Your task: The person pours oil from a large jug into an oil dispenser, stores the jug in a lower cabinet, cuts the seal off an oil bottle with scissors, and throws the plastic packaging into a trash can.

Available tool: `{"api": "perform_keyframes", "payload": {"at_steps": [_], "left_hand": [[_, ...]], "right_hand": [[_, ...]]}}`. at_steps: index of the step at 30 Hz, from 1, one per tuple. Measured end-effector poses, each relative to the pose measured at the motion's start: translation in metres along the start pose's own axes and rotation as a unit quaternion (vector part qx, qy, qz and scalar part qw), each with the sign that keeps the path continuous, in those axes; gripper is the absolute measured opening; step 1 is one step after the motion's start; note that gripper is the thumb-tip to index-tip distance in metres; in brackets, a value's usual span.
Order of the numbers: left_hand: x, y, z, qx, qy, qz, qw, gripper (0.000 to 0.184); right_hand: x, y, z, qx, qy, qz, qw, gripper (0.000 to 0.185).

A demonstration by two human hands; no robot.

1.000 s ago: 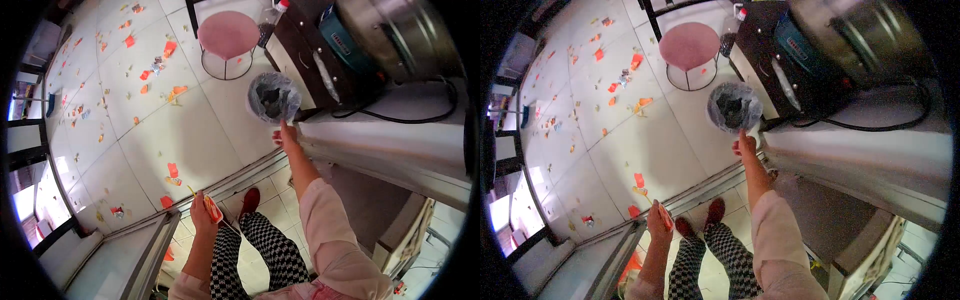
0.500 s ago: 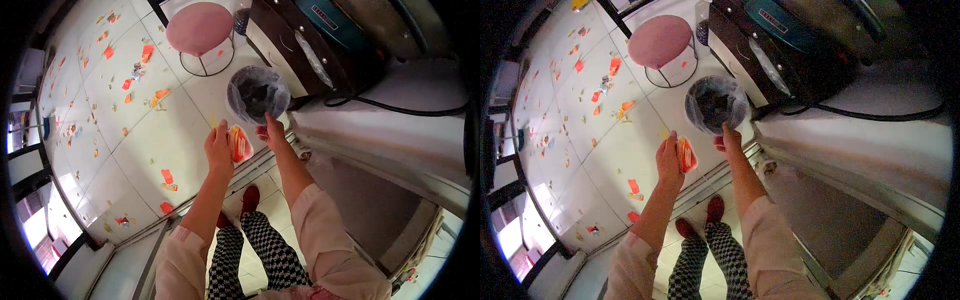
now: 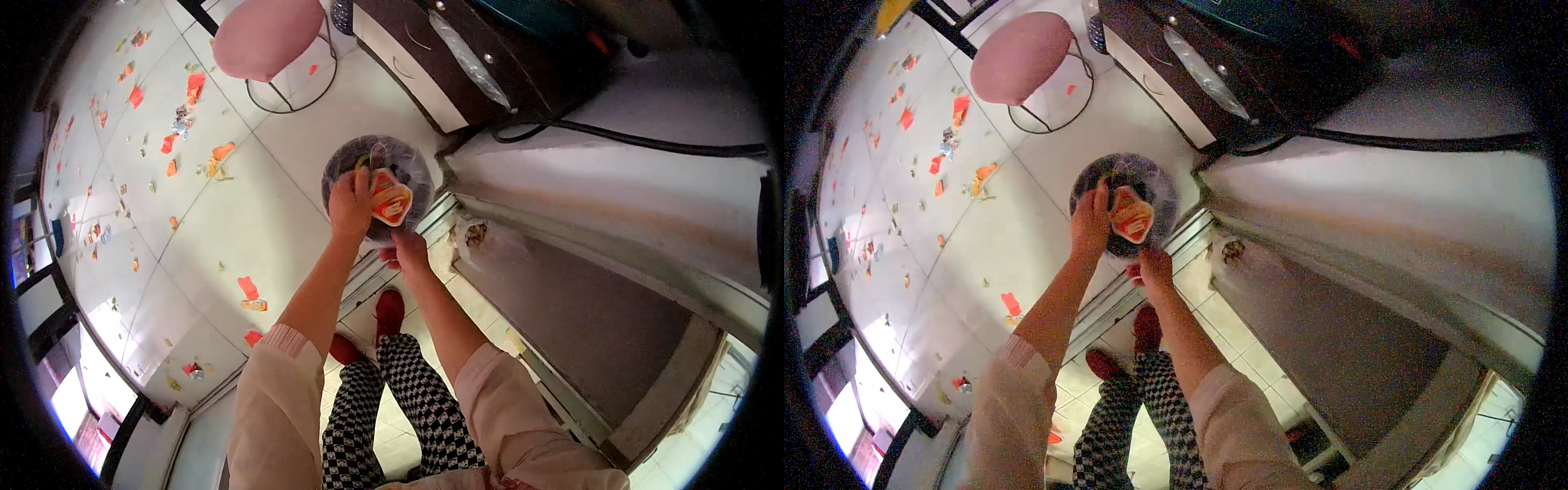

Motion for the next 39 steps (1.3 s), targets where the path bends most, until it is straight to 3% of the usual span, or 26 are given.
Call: {"api": "perform_keyframes", "payload": {"at_steps": [1,5,10,17,18,20,25,34,37,39], "left_hand": [[-0.014,0.0,0.023,-0.035,0.079,-0.008,0.996,0.044],[-0.012,-0.021,0.025,-0.099,0.099,-0.051,0.989,0.048],[0.018,-0.072,0.002,-0.044,0.062,0.075,0.994,0.041],[0.074,-0.226,-0.027,-0.011,-0.052,0.203,0.978,0.03],[0.081,-0.25,-0.035,-0.011,-0.102,0.222,0.97,0.029],[0.104,-0.298,-0.087,0.091,-0.158,0.275,0.944,0.025],[0.143,-0.412,-0.193,0.041,-0.167,0.38,0.909,0.022],[0.101,-0.558,-0.26,-0.013,-0.043,0.552,0.833,0.023],[0.081,-0.609,-0.288,-0.038,0.019,0.586,0.809,0.022],[0.054,-0.644,-0.303,-0.042,0.033,0.603,0.796,0.022]], "right_hand": [[0.003,-0.001,-0.003,0.001,0.008,0.008,1.0,0.036],[0.013,-0.019,-0.002,0.007,0.024,0.019,0.999,0.041],[0.04,-0.065,-0.014,0.025,0.017,-0.013,0.999,0.038],[0.12,-0.192,-0.072,-0.026,0.036,-0.008,0.999,0.028],[0.134,-0.217,-0.078,-0.027,0.04,-0.005,0.999,0.027],[0.164,-0.26,-0.091,-0.03,0.036,-0.012,0.999,0.026],[0.233,-0.404,-0.126,-0.007,0.172,-0.083,0.982,0.027],[0.335,-0.552,-0.237,0.016,0.348,-0.214,0.912,0.027],[0.37,-0.587,-0.295,0.014,0.249,-0.288,0.924,0.028],[0.391,-0.6,-0.344,-0.022,0.287,-0.298,0.91,0.026]]}}
Point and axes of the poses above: each hand's wrist, its own y-axis towards the middle knuckle, its own x-axis out of the back of the hand, z = x × y, the point moved 4 cm from there along y, towards the middle knuckle, and after that the axes turned 4 degrees about -z, right-handed, at the moved point
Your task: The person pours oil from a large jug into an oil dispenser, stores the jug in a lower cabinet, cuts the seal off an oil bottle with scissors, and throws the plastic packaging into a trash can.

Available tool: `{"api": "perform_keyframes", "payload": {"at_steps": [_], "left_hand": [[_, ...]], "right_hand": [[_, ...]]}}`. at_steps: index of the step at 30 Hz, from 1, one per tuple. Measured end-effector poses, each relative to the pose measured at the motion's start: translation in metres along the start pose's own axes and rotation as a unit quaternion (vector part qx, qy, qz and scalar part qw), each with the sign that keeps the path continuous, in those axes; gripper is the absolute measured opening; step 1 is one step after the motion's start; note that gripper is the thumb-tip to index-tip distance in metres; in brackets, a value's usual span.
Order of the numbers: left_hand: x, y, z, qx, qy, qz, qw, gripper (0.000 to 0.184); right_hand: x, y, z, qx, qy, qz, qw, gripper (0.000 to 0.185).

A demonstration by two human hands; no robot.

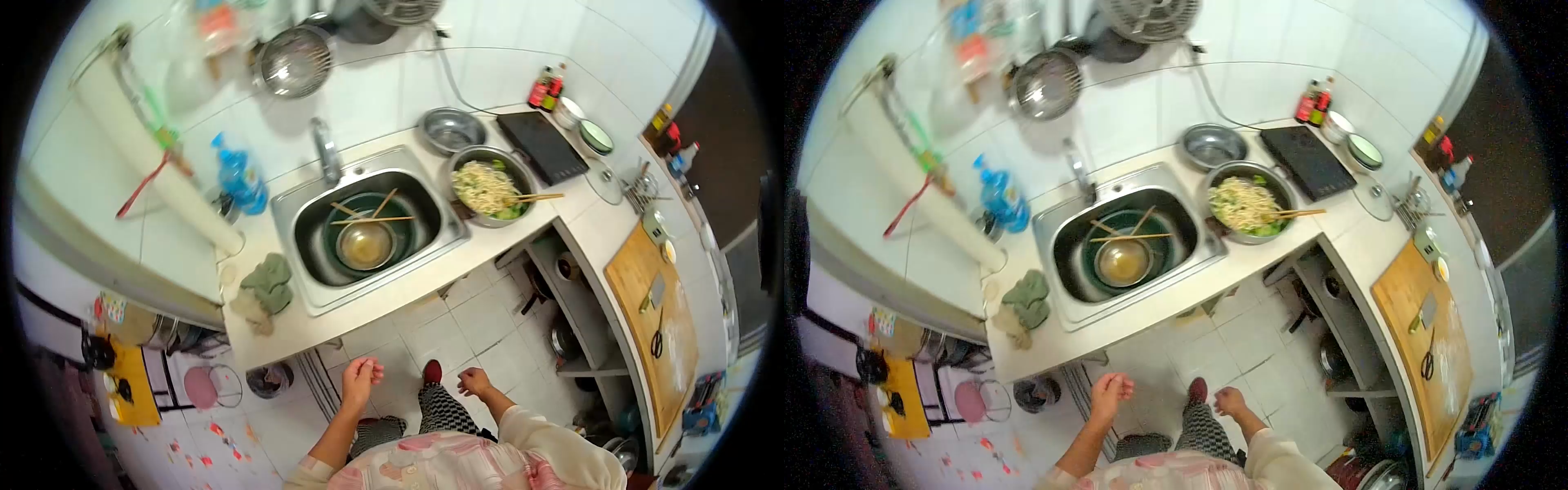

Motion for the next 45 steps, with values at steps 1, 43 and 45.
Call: {"api": "perform_keyframes", "payload": {"at_steps": [1,43,45], "left_hand": [[-0.02,0.003,-0.007,0.0,0.001,0.013,1.0,0.023],[-0.468,0.088,-0.176,-0.587,0.204,0.487,0.614,0.033],[-0.487,0.098,-0.164,-0.557,0.204,0.462,0.659,0.034]], "right_hand": [[0.024,0.0,-0.014,-0.022,-0.011,-0.016,1.0,0.026],[0.217,-0.01,0.31,0.297,0.694,0.12,0.645,0.041],[0.23,0.001,0.278,0.231,0.719,0.063,0.652,0.04]]}}
Point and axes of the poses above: each hand's wrist, its own y-axis towards the middle knuckle, its own x-axis out of the back of the hand, z = x × y, the point moved 4 cm from there along y, towards the middle knuckle, and after that the axes turned 4 degrees about -z, right-handed, at the moved point
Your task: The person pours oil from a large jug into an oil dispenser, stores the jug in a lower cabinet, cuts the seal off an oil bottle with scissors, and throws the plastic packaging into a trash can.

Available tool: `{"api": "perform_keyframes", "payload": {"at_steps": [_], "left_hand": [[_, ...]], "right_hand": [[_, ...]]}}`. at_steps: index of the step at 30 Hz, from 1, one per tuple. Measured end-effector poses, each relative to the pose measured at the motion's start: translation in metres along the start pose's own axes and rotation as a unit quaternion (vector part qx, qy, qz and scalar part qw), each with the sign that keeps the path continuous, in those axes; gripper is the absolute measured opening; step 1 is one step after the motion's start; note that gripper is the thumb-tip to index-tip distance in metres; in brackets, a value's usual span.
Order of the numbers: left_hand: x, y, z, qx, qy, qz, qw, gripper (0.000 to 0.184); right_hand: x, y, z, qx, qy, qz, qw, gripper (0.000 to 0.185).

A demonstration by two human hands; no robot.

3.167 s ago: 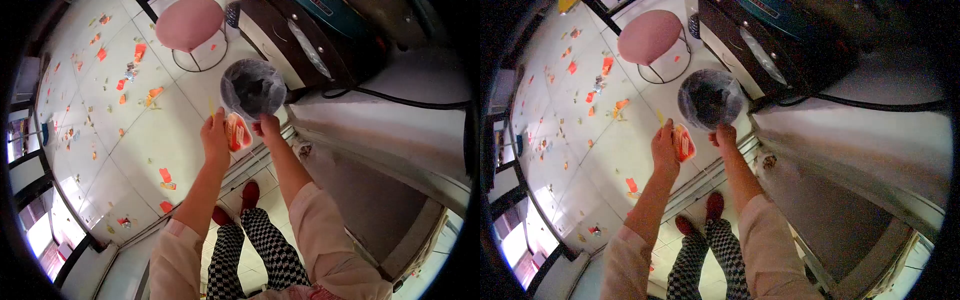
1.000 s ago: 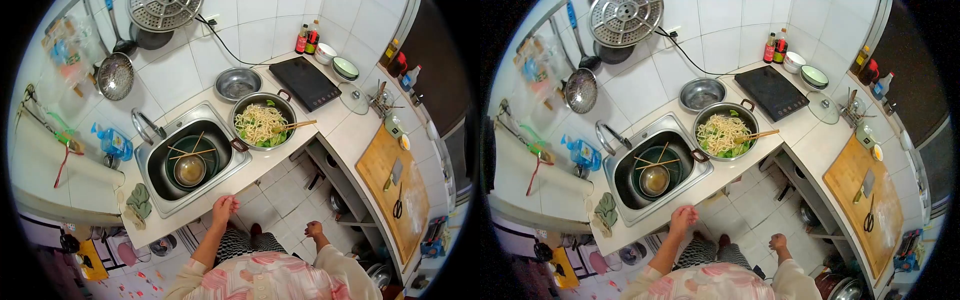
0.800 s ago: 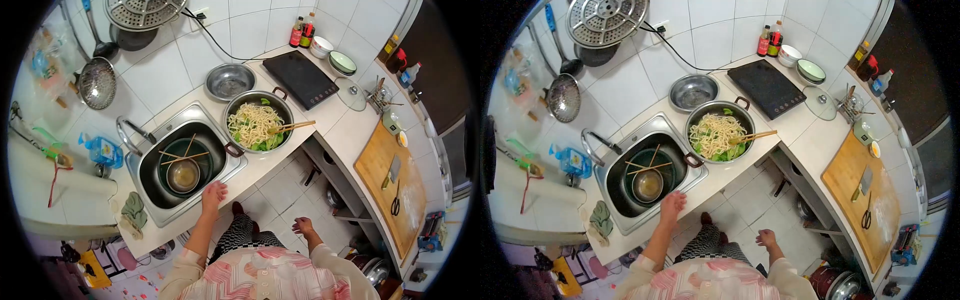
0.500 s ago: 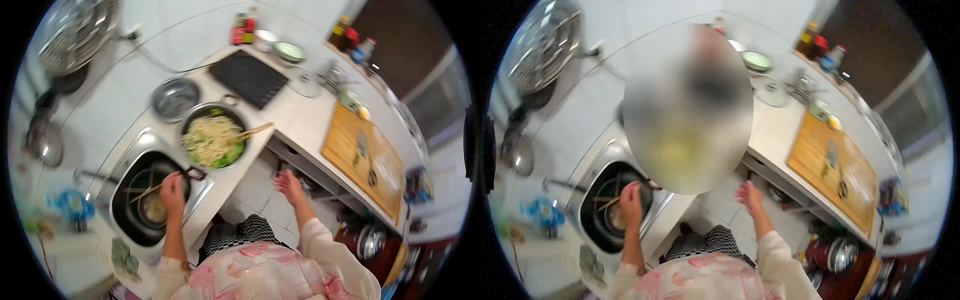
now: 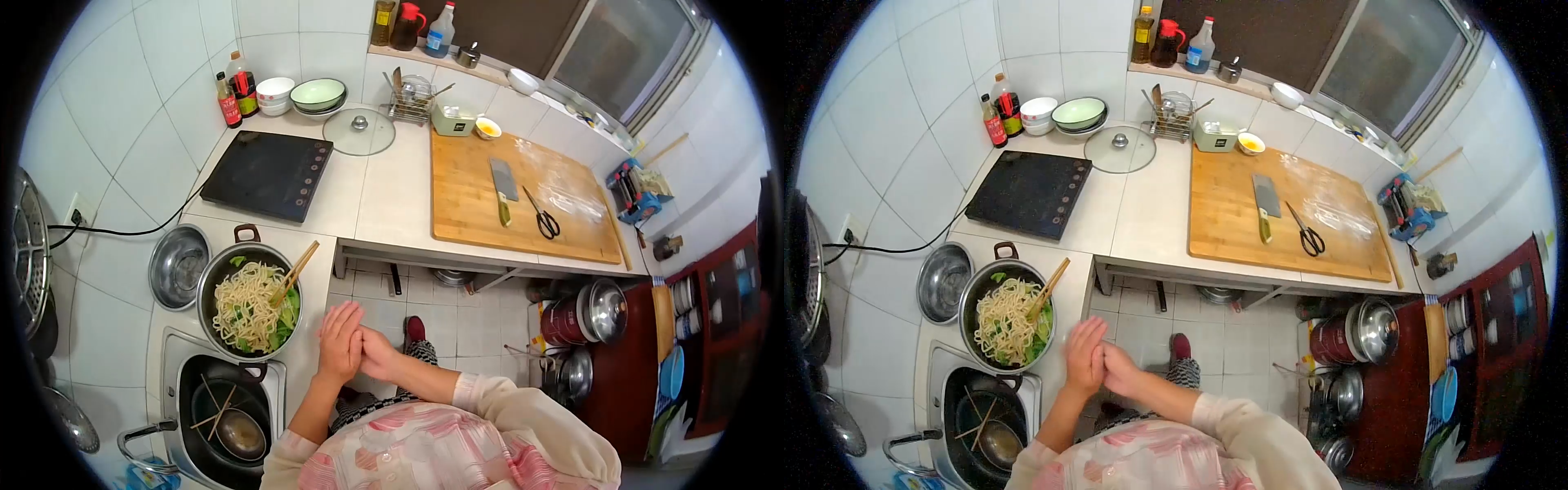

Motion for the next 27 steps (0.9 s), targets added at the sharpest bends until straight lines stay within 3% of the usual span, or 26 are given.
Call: {"api": "perform_keyframes", "payload": {"at_steps": [1,3,4,5,6,9,11,13,14,16,18,22,24,26,27], "left_hand": [[-0.011,0.002,0.008,0.005,0.05,0.03,0.998,0.033],[-0.035,-0.001,0.026,0.018,0.106,0.058,0.993,0.032],[-0.05,-0.007,0.043,0.114,0.056,0.074,0.989,0.033],[-0.068,-0.014,0.058,0.21,0.006,0.085,0.974,0.034],[-0.081,-0.02,0.069,0.216,0.012,0.085,0.973,0.034],[-0.113,-0.033,0.091,0.265,0.024,0.119,0.956,0.031],[-0.126,-0.032,0.096,0.345,0.026,0.12,0.93,0.028],[-0.134,-0.025,0.096,0.367,0.041,0.109,0.923,0.027],[-0.138,-0.02,0.096,0.38,0.052,0.096,0.918,0.026],[-0.144,-0.009,0.096,0.399,0.056,0.077,0.912,0.026],[-0.151,0.001,0.097,0.415,0.062,0.059,0.906,0.027],[-0.166,0.02,0.097,0.421,0.053,0.029,0.905,0.026],[-0.175,0.029,0.095,0.418,0.038,0.041,0.907,0.026],[-0.172,0.037,0.095,0.395,0.047,0.052,0.916,0.025],[-0.171,0.04,0.096,0.411,0.051,0.055,0.909,0.024]], "right_hand": [[0.023,-0.001,0.008,-0.002,-0.002,-0.091,0.996,0.038],[0.045,-0.015,0.039,-0.031,-0.032,-0.055,0.997,0.039],[0.055,-0.021,0.059,-0.051,-0.064,-0.018,0.996,0.039],[0.056,-0.031,0.085,-0.049,-0.128,-0.058,0.989,0.036],[0.068,-0.034,0.107,-0.056,-0.125,-0.055,0.989,0.036],[0.135,-0.04,0.186,0.007,-0.275,-0.176,0.945,0.03],[0.185,-0.046,0.254,0.106,-0.41,-0.251,0.87,0.026],[0.227,-0.061,0.323,0.212,-0.557,-0.342,0.726,0.02],[0.263,-0.062,0.357,0.279,-0.622,-0.332,0.651,0.019],[0.329,-0.064,0.415,0.334,-0.62,-0.377,0.602,0.018],[0.34,-0.069,0.462,0.325,-0.623,-0.395,0.591,0.016],[0.345,-0.067,0.504,0.308,-0.566,-0.46,0.611,0.014],[0.303,-0.083,0.515,0.337,-0.68,-0.473,0.447,0.012],[0.299,-0.103,0.526,0.318,-0.682,-0.494,0.436,0.014],[0.307,-0.118,0.535,0.312,-0.704,-0.52,0.371,0.017]]}}
Point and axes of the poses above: each hand's wrist, its own y-axis towards the middle knuckle, its own x-axis out of the back of the hand, z = x × y, the point moved 4 cm from there along y, towards the middle knuckle, and after that the axes turned 4 degrees about -z, right-handed, at the moved point
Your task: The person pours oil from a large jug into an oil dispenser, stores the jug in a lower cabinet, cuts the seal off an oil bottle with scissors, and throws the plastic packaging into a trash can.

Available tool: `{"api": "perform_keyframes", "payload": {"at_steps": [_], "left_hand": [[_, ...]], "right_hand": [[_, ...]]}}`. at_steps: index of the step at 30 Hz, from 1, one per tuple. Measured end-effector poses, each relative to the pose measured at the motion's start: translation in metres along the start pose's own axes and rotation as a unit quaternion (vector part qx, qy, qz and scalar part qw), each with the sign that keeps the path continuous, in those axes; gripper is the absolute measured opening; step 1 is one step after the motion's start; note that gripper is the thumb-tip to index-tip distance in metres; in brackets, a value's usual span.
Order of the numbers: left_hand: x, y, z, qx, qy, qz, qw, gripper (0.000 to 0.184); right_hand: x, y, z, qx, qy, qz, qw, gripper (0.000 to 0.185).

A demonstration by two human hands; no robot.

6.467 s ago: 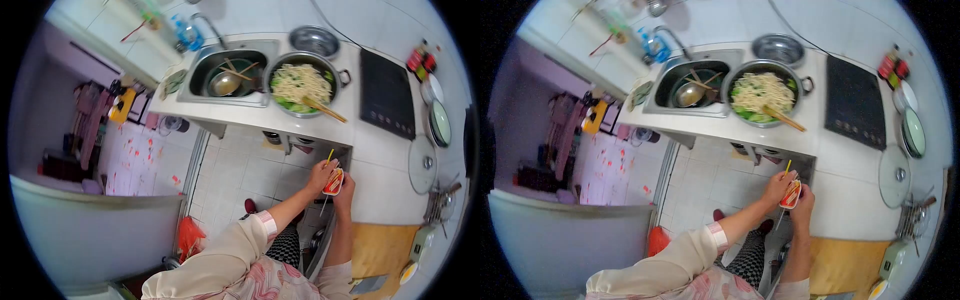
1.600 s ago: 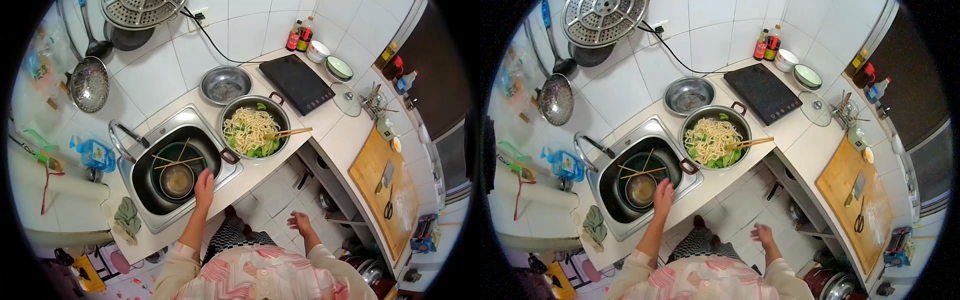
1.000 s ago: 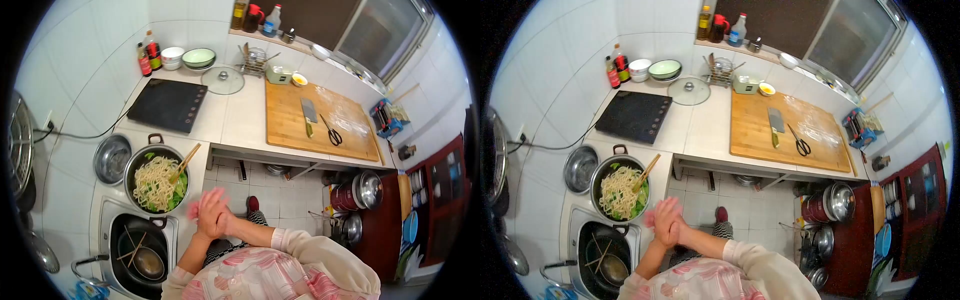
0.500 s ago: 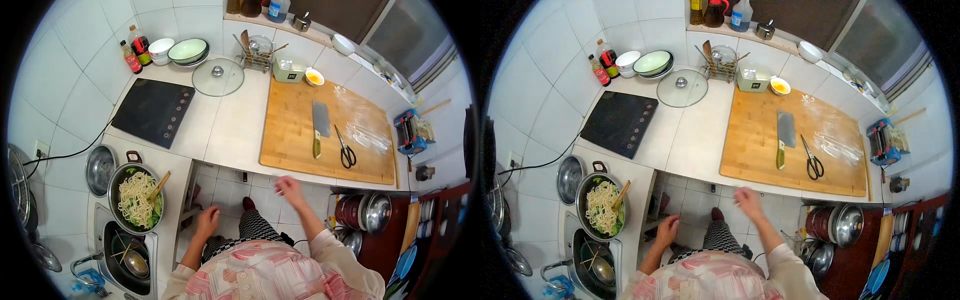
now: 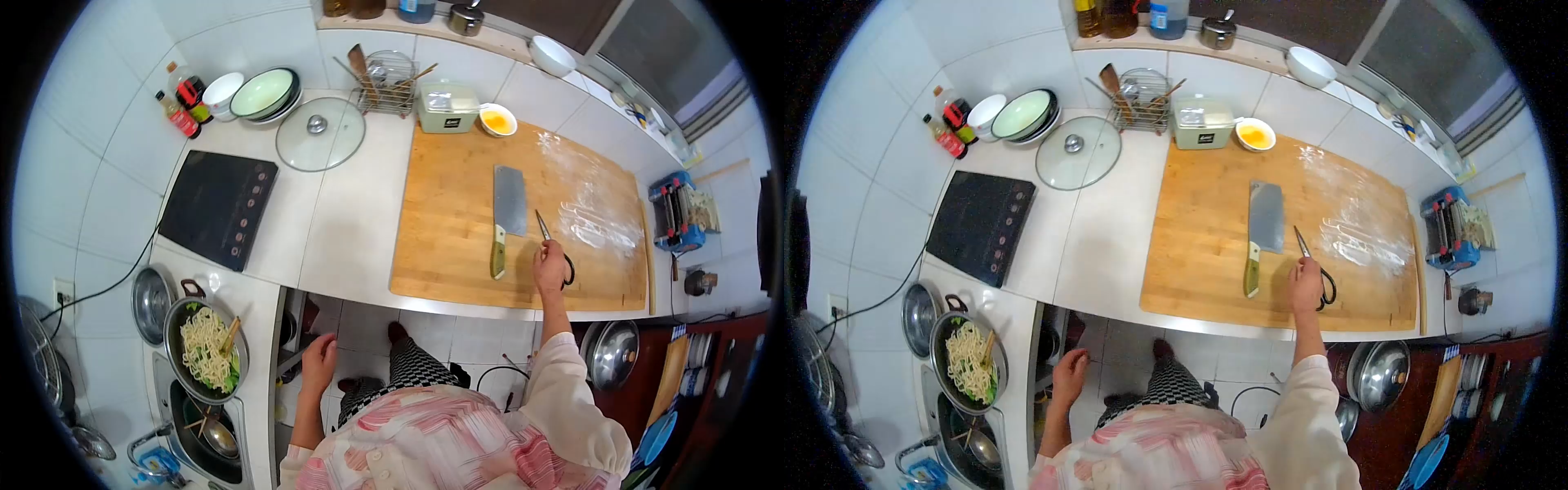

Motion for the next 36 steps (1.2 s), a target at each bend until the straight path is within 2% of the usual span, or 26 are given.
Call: {"api": "perform_keyframes", "payload": {"at_steps": [1,2,3,5,6,10,12,13,16,19,20,22,23,25,26,27,29,30,36], "left_hand": [[0.002,0.002,-0.004,-0.006,0.001,0.005,1.0,0.024],[0.005,0.005,-0.007,-0.011,0.009,0.006,1.0,0.024],[0.007,0.007,-0.008,-0.015,0.017,0.006,1.0,0.024],[0.006,0.011,-0.01,-0.017,0.013,0.004,1.0,0.024],[0.006,0.011,-0.013,-0.003,0.023,0.01,1.0,0.024],[-0.003,0.015,-0.024,0.01,0.01,0.017,1.0,0.024],[-0.012,0.017,-0.03,-0.018,0.035,0.027,0.999,0.023],[-0.018,0.02,-0.032,-0.043,0.057,0.031,0.997,0.023],[-0.039,0.024,-0.028,-0.041,0.029,0.062,0.997,0.023],[-0.055,0.027,-0.045,-0.074,0.021,0.096,0.992,0.024],[-0.061,0.027,-0.048,-0.068,0.018,0.118,0.991,0.024],[-0.071,0.018,-0.057,-0.024,0.011,0.175,0.984,0.025],[-0.08,0.017,-0.053,-0.037,0.013,0.209,0.977,0.025],[-0.092,0.017,-0.032,-0.084,-0.001,0.213,0.973,0.025],[-0.102,0.013,-0.019,-0.04,-0.052,0.217,0.974,0.024],[-0.102,0.006,-0.048,-0.098,0.025,0.248,0.963,0.022],[-0.119,-0.006,-0.044,-0.097,0.007,0.278,0.956,0.019],[-0.127,-0.011,-0.04,-0.105,0.01,0.296,0.949,0.019],[-0.204,-0.053,-0.033,-0.089,0.017,0.397,0.913,0.022]], "right_hand": [[0.01,0.004,-0.016,0.011,-0.067,-0.03,0.997,0.021],[0.013,0.008,-0.035,-0.05,-0.09,0.009,0.995,0.026],[0.017,0.009,-0.048,-0.054,-0.091,0.005,0.994,0.026],[0.018,0.008,-0.073,-0.14,-0.141,0.088,0.976,0.027],[0.018,0.007,-0.085,-0.158,-0.163,0.177,0.958,0.036],[0.02,-0.001,-0.093,-0.171,-0.194,0.156,0.953,0.039],[0.027,0.001,-0.078,-0.205,-0.175,0.2,0.942,0.043],[0.027,0.002,-0.083,-0.211,-0.172,0.189,0.944,0.043],[0.033,-0.012,-0.086,-0.168,-0.122,0.239,0.948,0.043],[0.048,-0.041,-0.087,-0.179,-0.04,0.203,0.962,0.04],[0.051,-0.052,-0.089,-0.199,-0.027,0.23,0.952,0.038],[0.051,-0.087,-0.105,-0.205,-0.009,0.197,0.959,0.037],[0.059,-0.109,-0.11,-0.193,0.007,0.166,0.967,0.037],[0.08,-0.156,-0.11,-0.237,0.024,0.171,0.956,0.034],[0.082,-0.183,-0.123,-0.238,0.019,0.153,0.959,0.033],[0.083,-0.212,-0.136,-0.237,0.017,0.134,0.962,0.033],[0.099,-0.263,-0.152,-0.259,0.017,0.116,0.959,0.033],[0.118,-0.283,-0.149,-0.324,0.027,0.123,0.938,0.035],[0.196,-0.406,-0.19,-0.466,0.017,0.064,0.882,0.036]]}}
Point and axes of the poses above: each hand's wrist, its own y-axis towards the middle knuckle, its own x-axis out of the back of the hand, z = x × y, the point moved 4 cm from there along y, towards the middle knuckle, and after that the axes turned 4 degrees about -z, right-handed, at the moved point
